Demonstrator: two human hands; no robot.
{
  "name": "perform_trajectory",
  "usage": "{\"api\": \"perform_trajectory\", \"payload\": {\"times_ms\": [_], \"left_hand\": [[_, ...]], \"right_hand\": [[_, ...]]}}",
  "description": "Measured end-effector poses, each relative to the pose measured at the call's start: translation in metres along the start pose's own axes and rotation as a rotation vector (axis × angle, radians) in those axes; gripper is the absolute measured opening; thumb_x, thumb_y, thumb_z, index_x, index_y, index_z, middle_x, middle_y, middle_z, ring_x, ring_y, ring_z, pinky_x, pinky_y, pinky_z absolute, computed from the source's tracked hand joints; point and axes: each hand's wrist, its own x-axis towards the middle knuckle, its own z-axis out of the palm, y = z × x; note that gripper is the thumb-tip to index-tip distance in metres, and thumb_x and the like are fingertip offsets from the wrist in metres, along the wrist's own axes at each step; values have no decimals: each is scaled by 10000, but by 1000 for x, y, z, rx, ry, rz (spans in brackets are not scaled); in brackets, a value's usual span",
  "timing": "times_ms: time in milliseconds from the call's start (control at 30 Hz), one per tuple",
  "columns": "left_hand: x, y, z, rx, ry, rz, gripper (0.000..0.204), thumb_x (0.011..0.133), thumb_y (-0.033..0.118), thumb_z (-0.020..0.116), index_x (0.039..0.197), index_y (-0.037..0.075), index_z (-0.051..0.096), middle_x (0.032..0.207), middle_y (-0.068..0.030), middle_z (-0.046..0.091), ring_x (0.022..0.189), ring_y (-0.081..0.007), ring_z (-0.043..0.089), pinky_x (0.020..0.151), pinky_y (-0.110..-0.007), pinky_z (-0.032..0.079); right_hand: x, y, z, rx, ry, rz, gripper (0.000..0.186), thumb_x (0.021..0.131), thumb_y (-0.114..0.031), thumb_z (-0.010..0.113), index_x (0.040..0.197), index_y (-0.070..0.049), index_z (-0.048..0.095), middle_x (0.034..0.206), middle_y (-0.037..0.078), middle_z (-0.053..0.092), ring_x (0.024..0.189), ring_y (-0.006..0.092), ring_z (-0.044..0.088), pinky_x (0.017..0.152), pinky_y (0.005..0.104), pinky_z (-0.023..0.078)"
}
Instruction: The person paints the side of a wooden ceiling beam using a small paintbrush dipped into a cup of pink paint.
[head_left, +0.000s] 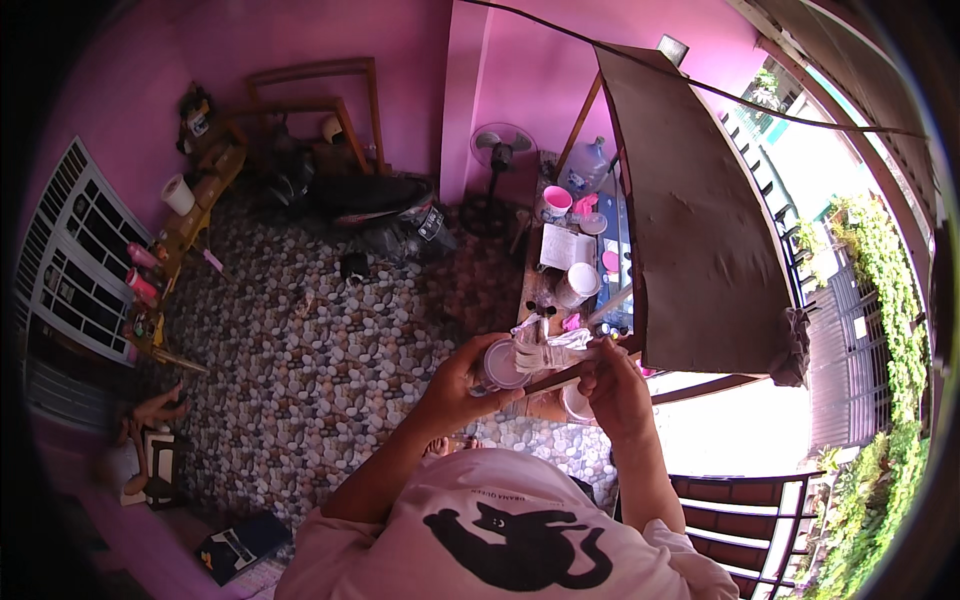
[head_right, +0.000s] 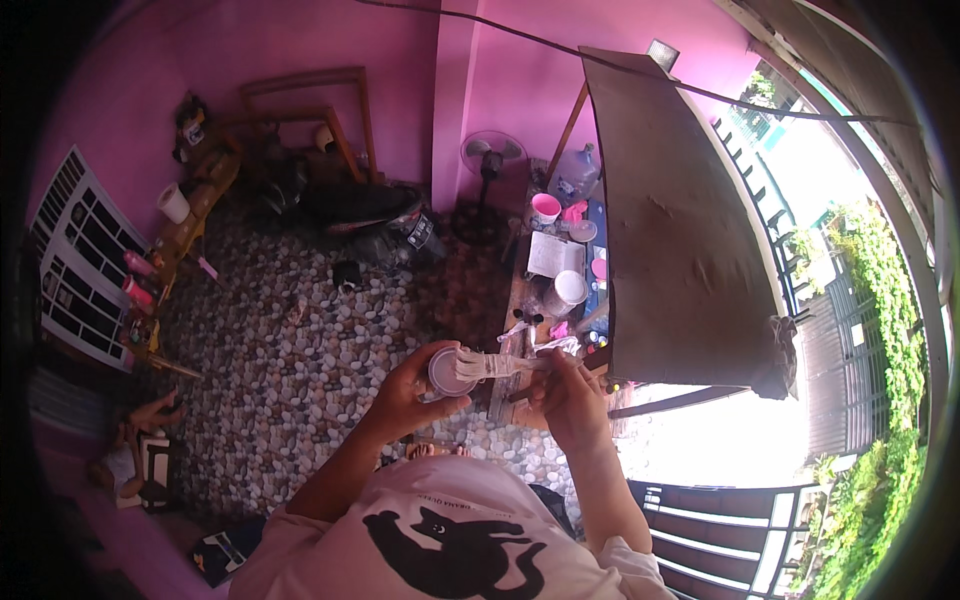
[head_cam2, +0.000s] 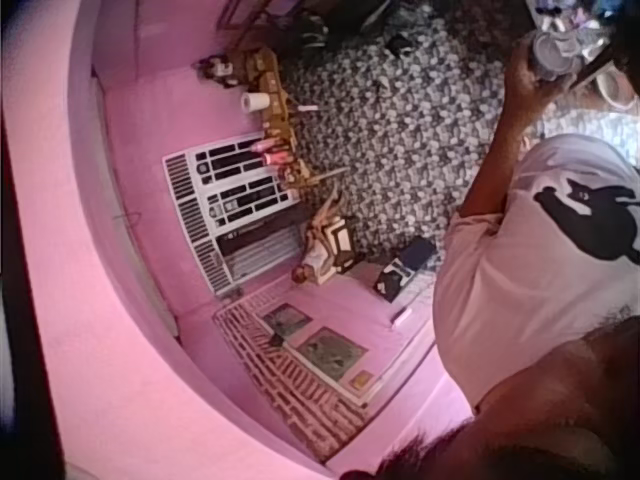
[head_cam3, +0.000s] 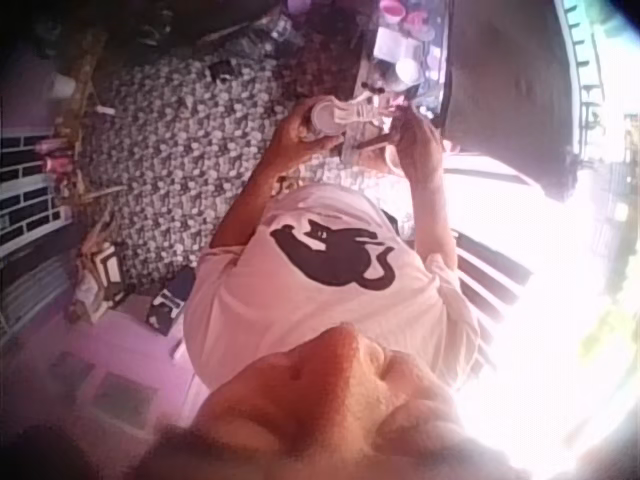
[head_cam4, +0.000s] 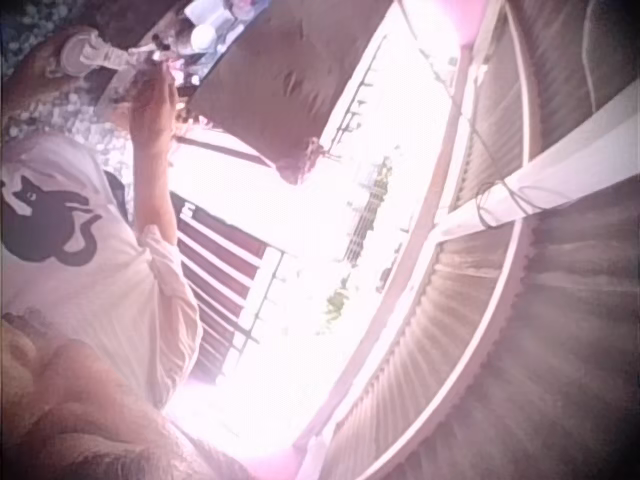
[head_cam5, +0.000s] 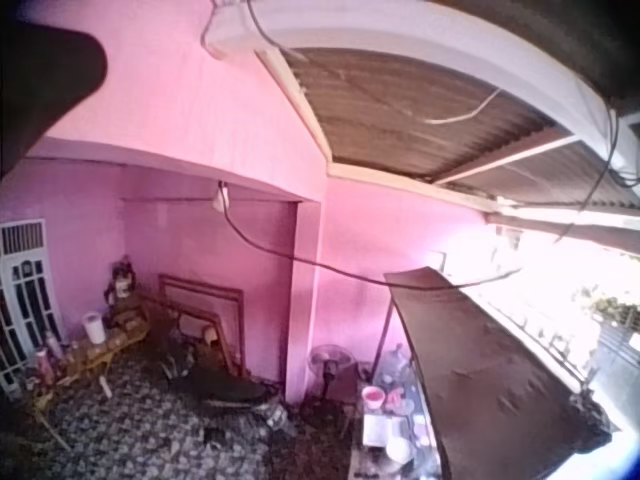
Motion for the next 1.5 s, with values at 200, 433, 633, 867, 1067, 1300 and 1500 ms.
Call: {"api": "perform_trajectory", "payload": {"times_ms": [200,433,633,867,1067,1300,1500], "left_hand": [[4,2,-3,-50,-13,-7,689,759,5,782,1349,43,428,1263,-72,545,1169,-162,540,997,-321,445],[4,9,-6,-14,1,-15,689,760,3,781,1350,41,426,1278,-81,534,1176,-165,531,1004,-327,440],[10,12,-10,-27,32,37,689,757,16,788,1345,32,430,1286,-95,529,1169,-173,538,1008,-331,440],[12,8,-23,-127,50,44,706,746,39,808,1343,46,431,1207,-88,559,1142,-176,551,978,-336,464],[9,2,-40,-139,74,36,658,729,33,817,1279,20,456,1191,-96,560,1145,-186,549,980,-336,464],[-7,-13,-57,227,217,143,516,792,150,787,1230,39,538,1150,-71,613,1071,-166,592,898,-320,478],[-20,0,-59,130,297,144,577,777,107,794,1268,38,500,1141,-69,617,1070,-168,596,906,-314,482]], "right_hand": [[-7,4,7,82,-47,7,253,1008,-251,475,1054,-54,626,792,74,628,672,150,594,614,265,478],[-12,1,16,-11,-76,-122,260,981,-253,496,1062,-42,625,792,89,625,691,181,590,646,301,474],[-7,-5,24,71,-198,-221,270,953,-213,492,1095,-12,601,843,131,626,742,227,609,689,348,490],[8,-66,74,67,-303,-455,310,934,-295,534,1082,-35,610,882,107,641,764,223,623,703,325,514],[19,-163,150,100,-362,-764,281,943,-249,509,1059,-20,623,858,103,623,771,205,600,697,321,486],[10,-294,246,114,-444,-1140,276,922,-171,558,1110,32,559,884,94,607,763,163,579,741,305,505],[13,-349,314,-17,-494,-1450,257,929,-136,530,1108,46,558,867,114,634,760,187,628,740,315,536]]}}
